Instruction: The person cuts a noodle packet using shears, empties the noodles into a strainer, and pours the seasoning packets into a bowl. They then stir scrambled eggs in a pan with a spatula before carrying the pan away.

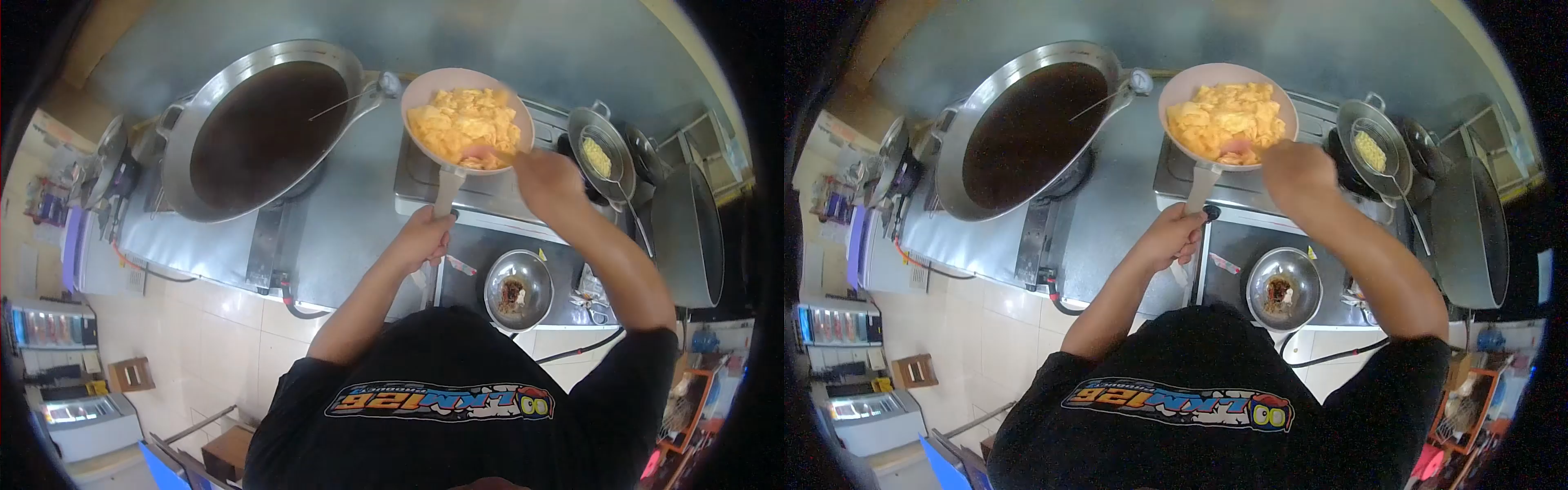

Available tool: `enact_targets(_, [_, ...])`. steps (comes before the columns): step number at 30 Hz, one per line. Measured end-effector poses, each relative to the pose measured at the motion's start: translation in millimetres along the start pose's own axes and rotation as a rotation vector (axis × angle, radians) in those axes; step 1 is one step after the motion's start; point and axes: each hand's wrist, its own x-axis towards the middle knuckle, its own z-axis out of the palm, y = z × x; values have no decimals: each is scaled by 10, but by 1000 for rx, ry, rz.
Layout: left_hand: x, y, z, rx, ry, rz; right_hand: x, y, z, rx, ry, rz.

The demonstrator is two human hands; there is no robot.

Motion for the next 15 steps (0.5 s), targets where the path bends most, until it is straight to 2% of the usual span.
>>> enact_targets(1, [-18,17,10,12,2,0,139,-10,174,17,-16,40])
enact_targets(4, [-6,37,61,13,12,-14,401,255,180,-46,160,-44])
enact_targets(7, [1,7,26,-4,8,-4,67,399,-403,-60,73,26])
enact_targets(9, [2,-15,2,5,7,1,-101,416,-597,-114,-38,-76])
enact_targets(11, [11,-10,16,31,13,3,-86,354,-536,-103,-85,-60])
enact_targets(13, [11,-2,10,22,15,-11,156,76,-138,-27,-74,67])
enact_targets(15, [12,22,59,14,5,-17,437,105,-14,17,-53,101])
